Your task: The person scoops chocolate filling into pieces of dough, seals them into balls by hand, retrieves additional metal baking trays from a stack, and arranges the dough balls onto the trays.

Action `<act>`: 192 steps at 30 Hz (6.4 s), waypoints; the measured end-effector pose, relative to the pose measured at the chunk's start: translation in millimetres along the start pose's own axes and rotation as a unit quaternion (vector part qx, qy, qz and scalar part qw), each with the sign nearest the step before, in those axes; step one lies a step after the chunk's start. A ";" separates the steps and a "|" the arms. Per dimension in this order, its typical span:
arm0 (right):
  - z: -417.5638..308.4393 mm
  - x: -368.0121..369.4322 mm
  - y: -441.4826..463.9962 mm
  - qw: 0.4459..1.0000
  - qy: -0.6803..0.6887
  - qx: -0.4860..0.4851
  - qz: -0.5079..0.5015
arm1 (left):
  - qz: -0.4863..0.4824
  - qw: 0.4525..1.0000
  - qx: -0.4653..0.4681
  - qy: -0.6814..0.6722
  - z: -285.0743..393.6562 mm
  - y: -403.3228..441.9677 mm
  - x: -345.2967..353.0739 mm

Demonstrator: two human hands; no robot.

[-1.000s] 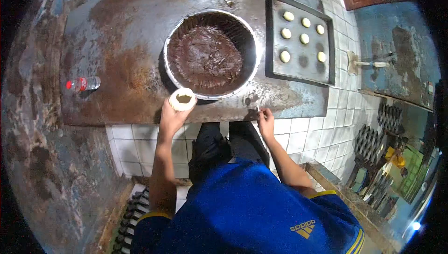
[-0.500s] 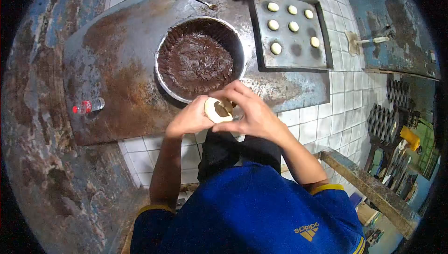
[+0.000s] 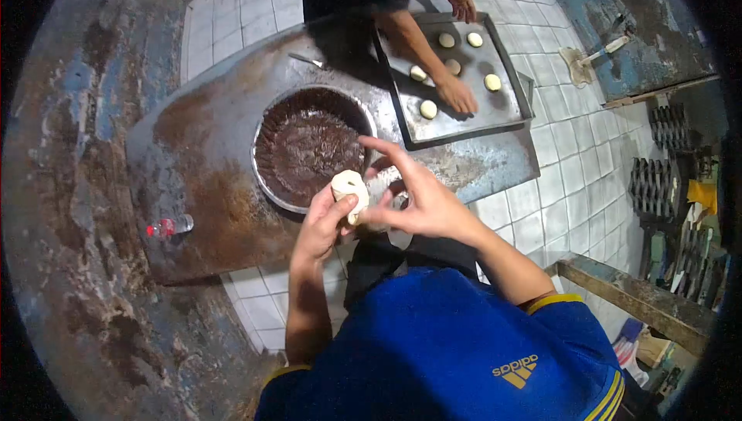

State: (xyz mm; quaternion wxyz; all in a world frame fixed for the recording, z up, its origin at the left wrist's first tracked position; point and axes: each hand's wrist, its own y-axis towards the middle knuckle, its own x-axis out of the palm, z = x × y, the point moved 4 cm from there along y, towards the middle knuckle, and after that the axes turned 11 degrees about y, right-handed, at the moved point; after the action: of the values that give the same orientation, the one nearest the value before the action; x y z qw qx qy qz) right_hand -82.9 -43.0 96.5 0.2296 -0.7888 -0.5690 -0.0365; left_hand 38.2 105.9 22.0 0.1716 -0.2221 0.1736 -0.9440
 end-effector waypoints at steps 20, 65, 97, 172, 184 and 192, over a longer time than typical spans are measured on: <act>-90.2 -234.3 -61.2 0.954 -0.154 -0.256 -0.004 | 0.182 0.964 0.112 0.157 36.5 150.3 222.6; -115.8 -385.7 -108.3 0.978 -0.076 -0.186 0.058 | 0.168 0.829 0.280 0.454 46.8 283.1 324.2; 178.5 -567.0 76.8 0.742 -0.644 -0.024 0.185 | 0.422 0.814 -0.289 0.275 -297.0 -90.3 120.1; 549.7 1354.5 -585.6 0.489 0.124 0.379 -0.776 | 0.924 -0.064 0.376 -0.023 -567.7 -1399.3 305.2; 558.2 1450.7 -734.1 0.546 -0.018 0.320 -0.774 | 0.916 -0.189 0.323 -0.140 -645.5 -1537.2 320.1; 566.7 1455.6 -756.5 0.521 -0.035 0.323 -0.789 | 0.921 -0.185 0.304 -0.155 -648.9 -1575.9 312.7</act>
State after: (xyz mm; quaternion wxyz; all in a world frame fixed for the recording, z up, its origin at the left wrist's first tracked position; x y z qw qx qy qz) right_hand -380.7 1654.9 297.6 0.3258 0.1106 -0.9389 0.0113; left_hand -925.1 1531.8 225.3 -0.9325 -0.1075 0.1413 -0.3146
